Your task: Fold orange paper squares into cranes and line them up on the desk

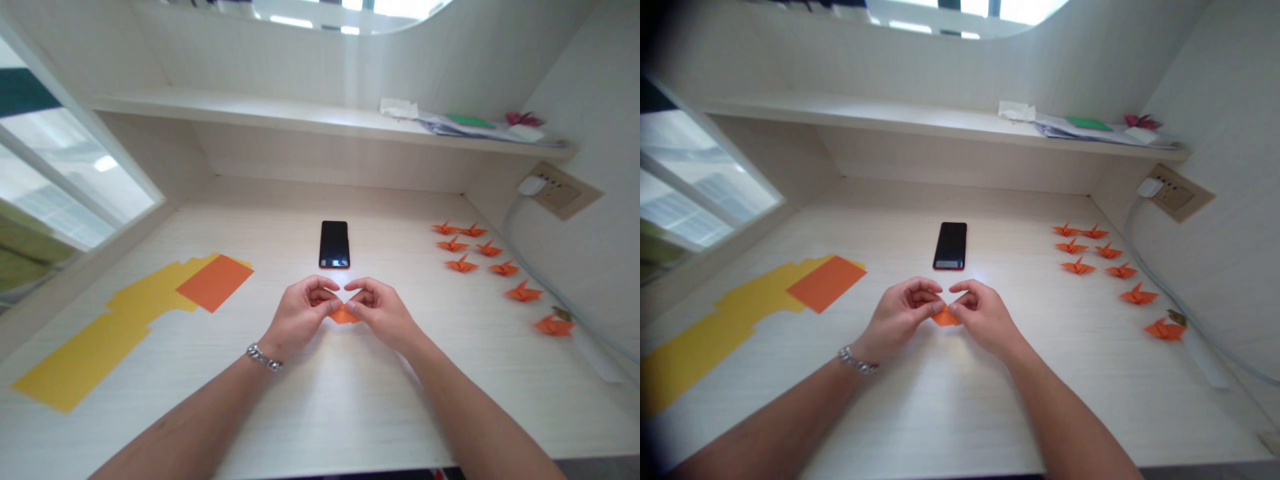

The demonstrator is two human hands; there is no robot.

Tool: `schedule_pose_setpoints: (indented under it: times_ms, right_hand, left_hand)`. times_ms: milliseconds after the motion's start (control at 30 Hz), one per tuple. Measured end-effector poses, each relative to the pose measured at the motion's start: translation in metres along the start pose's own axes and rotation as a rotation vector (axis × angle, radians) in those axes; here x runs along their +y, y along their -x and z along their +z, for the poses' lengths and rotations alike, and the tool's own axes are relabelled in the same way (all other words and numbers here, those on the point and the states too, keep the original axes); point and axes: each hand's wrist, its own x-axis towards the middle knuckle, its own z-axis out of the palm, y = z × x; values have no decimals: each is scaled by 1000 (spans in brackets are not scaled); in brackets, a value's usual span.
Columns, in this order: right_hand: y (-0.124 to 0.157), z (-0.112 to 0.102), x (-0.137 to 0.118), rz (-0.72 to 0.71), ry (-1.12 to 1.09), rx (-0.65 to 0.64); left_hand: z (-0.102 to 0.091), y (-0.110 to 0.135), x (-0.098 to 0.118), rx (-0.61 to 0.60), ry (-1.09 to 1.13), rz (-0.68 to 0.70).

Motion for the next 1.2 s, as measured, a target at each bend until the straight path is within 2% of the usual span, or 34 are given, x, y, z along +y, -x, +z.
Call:
schedule_pose_setpoints:
  times_ms: [167,267,333,433,500,633,767,833,1000,1100,1200]
  right_hand:
    - [-1,1,-1,-40,-22,35]
    - [-1,2,-2,-82,-27,128]
    - [-2,3,-1,-113,-25,198]
    - [-2,6,1,-135,-24,252]
    - [-2,6,2,-138,-1,244]
    - [-1,4,1,-115,61,167]
    - [-4,0,2,-78,62,94]
    - [-5,0,2,-52,40,101]
    - [-4,6,-1,48,-99,216]
    - [-4,7,-4,82,-146,209]
    - [-6,3,-4,42,-209,185]
  left_hand:
    - [-1,-1,6,-57,110,-59]
    - [0,-3,7,27,221,-76]
    - [2,-3,6,47,207,-76]
    - [4,-3,3,-70,79,-61]
    - [5,-4,0,-110,25,-47]
    - [4,-5,-3,-57,34,-43]
    - [3,-5,-4,-69,-13,-18]
    - [4,-4,-3,-73,-36,1]
    - [7,-1,2,-86,28,3]
    - [6,-1,5,-64,-3,-28]
    - [4,-2,7,-52,-65,-38]
